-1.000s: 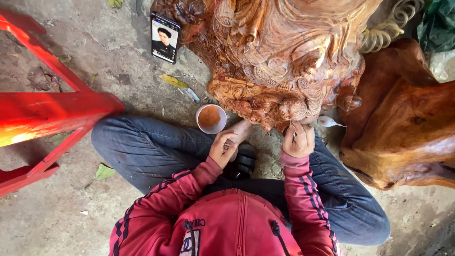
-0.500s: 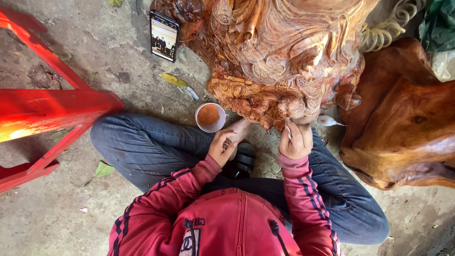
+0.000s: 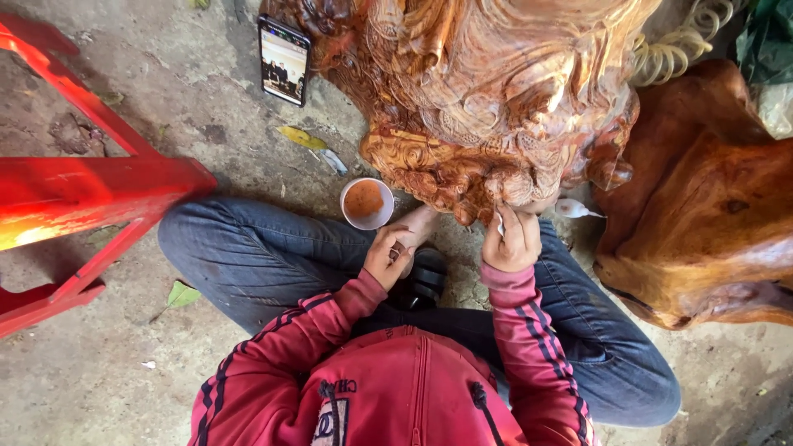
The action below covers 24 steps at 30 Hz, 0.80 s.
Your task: The person applies glue and filler material to a wooden carving to repair or finish details.
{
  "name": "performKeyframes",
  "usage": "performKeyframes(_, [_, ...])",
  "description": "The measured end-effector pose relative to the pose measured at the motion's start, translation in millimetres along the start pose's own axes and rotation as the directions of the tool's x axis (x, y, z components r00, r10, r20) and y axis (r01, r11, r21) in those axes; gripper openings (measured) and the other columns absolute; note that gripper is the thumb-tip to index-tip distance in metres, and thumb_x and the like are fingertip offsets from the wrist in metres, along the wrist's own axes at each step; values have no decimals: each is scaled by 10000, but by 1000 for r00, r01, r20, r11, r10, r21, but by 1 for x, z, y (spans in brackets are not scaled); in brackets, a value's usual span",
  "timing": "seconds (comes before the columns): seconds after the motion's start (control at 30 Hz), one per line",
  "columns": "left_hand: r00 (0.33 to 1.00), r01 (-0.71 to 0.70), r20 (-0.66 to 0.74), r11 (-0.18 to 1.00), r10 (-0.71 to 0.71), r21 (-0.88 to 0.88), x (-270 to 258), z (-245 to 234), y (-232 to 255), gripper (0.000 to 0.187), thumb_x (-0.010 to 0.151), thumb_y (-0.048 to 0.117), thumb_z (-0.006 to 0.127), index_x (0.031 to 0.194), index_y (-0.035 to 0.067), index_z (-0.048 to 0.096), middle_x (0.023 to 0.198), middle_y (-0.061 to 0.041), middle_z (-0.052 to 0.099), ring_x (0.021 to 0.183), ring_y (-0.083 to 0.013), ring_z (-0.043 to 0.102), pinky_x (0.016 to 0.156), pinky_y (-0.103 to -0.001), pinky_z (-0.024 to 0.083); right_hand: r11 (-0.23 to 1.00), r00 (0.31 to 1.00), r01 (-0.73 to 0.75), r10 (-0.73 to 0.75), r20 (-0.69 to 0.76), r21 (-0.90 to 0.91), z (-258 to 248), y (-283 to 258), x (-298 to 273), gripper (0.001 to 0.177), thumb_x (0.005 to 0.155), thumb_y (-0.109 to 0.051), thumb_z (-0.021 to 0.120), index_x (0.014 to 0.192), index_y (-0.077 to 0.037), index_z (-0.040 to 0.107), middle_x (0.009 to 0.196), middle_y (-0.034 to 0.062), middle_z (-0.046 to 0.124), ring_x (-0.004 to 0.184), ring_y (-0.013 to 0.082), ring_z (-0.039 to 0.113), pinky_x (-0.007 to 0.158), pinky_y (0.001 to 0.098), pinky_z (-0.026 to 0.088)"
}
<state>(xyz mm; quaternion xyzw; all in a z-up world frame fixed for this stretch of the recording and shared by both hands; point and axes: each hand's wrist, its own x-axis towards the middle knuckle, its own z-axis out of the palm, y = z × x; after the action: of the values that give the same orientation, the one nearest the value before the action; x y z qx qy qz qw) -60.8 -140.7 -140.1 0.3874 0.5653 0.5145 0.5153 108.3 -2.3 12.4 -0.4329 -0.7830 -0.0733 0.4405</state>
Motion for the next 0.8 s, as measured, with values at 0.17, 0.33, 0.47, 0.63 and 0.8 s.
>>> performKeyframes(0.17, [1000, 4, -8, 1000, -4, -2, 2, 1, -3, 294, 930, 96, 699, 1222, 67, 674, 1253, -148, 578, 705, -197, 676, 540, -259, 582, 1000, 999, -29, 29, 22, 2, 0, -3, -1, 98, 944, -3, 721, 1024, -6, 779, 846, 117, 639, 709, 298, 651, 678, 389, 570])
performKeyframes(0.33, [1000, -16, 4, 1000, 16, 21, 2, 1, 0, 292, 928, 101, 704, 1215, 58, 679, 1245, -161, 586, 698, -209, 682, 528, -263, 574, 999, 999, -44, 44, -1, 30, -2, -1, -3, 87, 944, -13, 722, 999, -5, 789, 828, 114, 639, 681, 285, 644, 672, 381, 572])
performKeyframes(0.47, [1000, -18, 8, 999, 18, 27, 2, 4, -4, 286, 938, 125, 701, 1218, 70, 676, 1240, -167, 583, 707, -219, 685, 521, -266, 574, 999, 999, -42, 42, 16, 29, 2, 1, -2, 98, 940, 2, 726, 1021, 0, 783, 865, 127, 655, 724, 304, 670, 696, 390, 575])
performKeyframes(0.63, [1000, -25, 16, 999, 25, 30, 1, 0, 2, 289, 939, 111, 695, 1226, 80, 677, 1260, -154, 576, 718, -215, 688, 528, -259, 574, 998, 999, 37, -39, 35, 55, -11, 22, -7, 99, 949, 2, 729, 1011, 7, 807, 849, 134, 665, 693, 307, 660, 678, 389, 561])
performKeyframes(0.8, [1000, -18, 10, 1000, 18, 15, 1, -1, -4, 273, 958, 119, 666, 1228, 78, 675, 1256, -160, 568, 711, -216, 680, 520, -266, 568, 997, 996, 64, -66, 52, 47, -29, 31, -9, 73, 947, -4, 748, 984, 1, 810, 812, 101, 635, 657, 265, 621, 666, 378, 559])
